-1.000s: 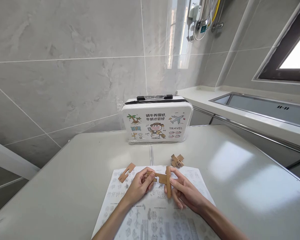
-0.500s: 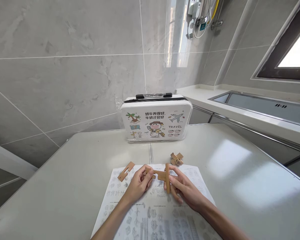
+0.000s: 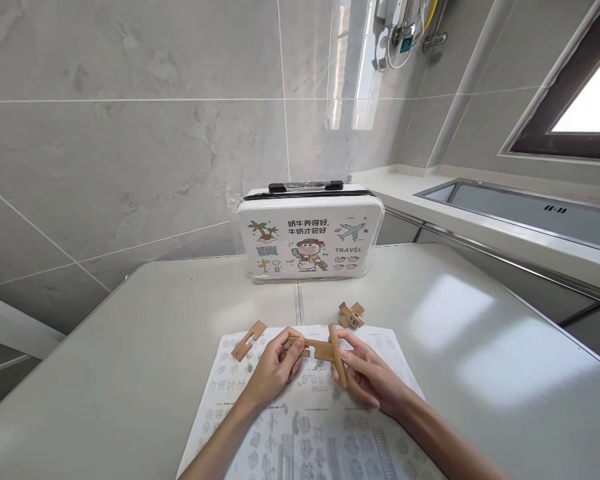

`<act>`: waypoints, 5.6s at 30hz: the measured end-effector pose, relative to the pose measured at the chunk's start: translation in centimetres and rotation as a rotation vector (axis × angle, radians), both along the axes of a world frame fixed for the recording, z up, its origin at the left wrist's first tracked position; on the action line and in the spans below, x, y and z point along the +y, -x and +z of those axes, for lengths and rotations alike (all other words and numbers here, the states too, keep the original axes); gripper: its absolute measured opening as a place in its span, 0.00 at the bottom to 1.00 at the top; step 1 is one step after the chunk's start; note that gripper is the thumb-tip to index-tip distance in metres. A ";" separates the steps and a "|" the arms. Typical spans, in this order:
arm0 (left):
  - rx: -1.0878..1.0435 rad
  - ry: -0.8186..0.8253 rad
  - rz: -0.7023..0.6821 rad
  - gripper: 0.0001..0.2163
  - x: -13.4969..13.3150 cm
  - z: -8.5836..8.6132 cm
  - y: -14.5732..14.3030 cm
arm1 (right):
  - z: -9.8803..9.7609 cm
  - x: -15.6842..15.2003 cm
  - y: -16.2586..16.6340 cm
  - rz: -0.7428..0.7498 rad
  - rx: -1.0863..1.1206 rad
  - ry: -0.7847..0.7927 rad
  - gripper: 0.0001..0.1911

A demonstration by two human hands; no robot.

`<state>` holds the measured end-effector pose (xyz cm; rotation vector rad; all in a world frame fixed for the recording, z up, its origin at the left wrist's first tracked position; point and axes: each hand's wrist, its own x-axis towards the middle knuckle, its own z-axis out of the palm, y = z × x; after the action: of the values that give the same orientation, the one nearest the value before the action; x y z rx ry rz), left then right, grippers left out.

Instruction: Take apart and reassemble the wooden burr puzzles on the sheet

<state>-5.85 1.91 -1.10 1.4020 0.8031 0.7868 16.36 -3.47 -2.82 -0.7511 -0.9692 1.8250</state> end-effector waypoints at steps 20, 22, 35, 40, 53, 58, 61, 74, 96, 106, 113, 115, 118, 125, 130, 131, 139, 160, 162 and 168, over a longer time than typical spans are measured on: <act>-0.030 0.013 -0.039 0.19 0.0 -0.2 -0.2 | -0.2 0.4 -0.4 -0.087 0.054 0.031 0.23; -0.018 0.010 -0.043 0.18 0.1 -0.4 0.0 | -0.4 0.5 -0.6 -0.089 0.063 0.056 0.22; 0.338 -0.268 0.294 0.16 0.0 -0.2 -0.3 | 0.7 0.5 -0.6 -0.189 0.000 0.042 0.32; 0.557 -0.392 0.377 0.16 -0.4 0.1 -0.7 | 0.8 0.3 0.2 -0.187 -0.186 -0.072 0.24; 0.773 -0.654 0.410 0.13 -0.5 -0.2 -0.9 | 0.7 -0.1 0.8 -0.443 -0.913 -0.419 0.12; 0.770 -0.757 0.385 0.14 -0.5 -0.6 -0.9 | 0.3 0.0 0.8 -0.448 -0.976 -0.388 0.13; 0.785 -0.773 0.370 0.13 -0.5 -0.8 -1.0 | 0.0 0.1 0.7 -0.441 -1.010 -0.388 0.10; 0.754 -0.853 0.277 0.14 -0.7 -0.3 -1.3 | -1.1 -0.1 0.8 -0.439 -1.241 -0.494 0.13; 0.653 -0.876 -0.141 0.36 -1.2 0.3 -0.8 | -0.6 -0.2 1.5 -0.355 -1.283 -0.550 0.15; 0.671 -0.923 -0.006 0.24 -1.2 0.2 -0.9 | -0.1 -0.8 1.6 -0.257 -1.117 -0.633 0.21; 0.783 -0.976 0.189 0.17 -0.8 -0.1 -0.7 | -0.1 -1.0 1.6 -0.247 -1.177 -0.666 0.21; 0.823 -0.991 0.234 0.19 -0.7 -0.2 -0.6 | 0.0 -0.9 1.6 -0.250 -1.181 -0.667 0.20; 0.878 -0.987 0.292 0.23 -0.7 -0.3 -0.5 | 0.1 -0.9 1.5 -0.250 -1.174 -0.673 0.19; 0.914 -1.006 0.273 0.29 -0.8 -0.3 -0.1 | 0.0 -0.9 1.6 -0.235 -1.170 -0.644 0.18; 0.750 -0.945 0.159 0.23 -2.0 -0.2 -1.0 | 0.1 -0.9 1.6 -0.225 -1.163 -0.647 0.17; 0.704 -0.933 0.118 0.23 -2.3 -0.2 -1.3 | 0.1 -0.9 1.6 -0.227 -1.166 -0.651 0.17; 0.614 -0.847 -0.050 0.34 -3.4 -1.1 -2.2 | 0.0 -0.8 1.6 -0.245 -1.190 -0.663 0.13; 0.615 -0.779 -0.081 0.29 -3.2 -0.8 -2.1 | 0.0 -0.7 1.4 -0.233 -1.111 -0.694 0.18; 0.621 -0.772 -0.083 0.29 -3.2 -0.8 -2.1 | 0.1 -0.7 1.4 -0.232 -1.107 -0.698 0.18; 0.626 -0.765 -0.088 0.29 -3.2 -0.7 -2.1 | 0.0 -0.7 1.4 -0.237 -1.102 -0.705 0.17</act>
<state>-3.76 -1.27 -1.82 2.4251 0.9415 0.6042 14.95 -4.17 -2.85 -1.3351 -1.9534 0.6460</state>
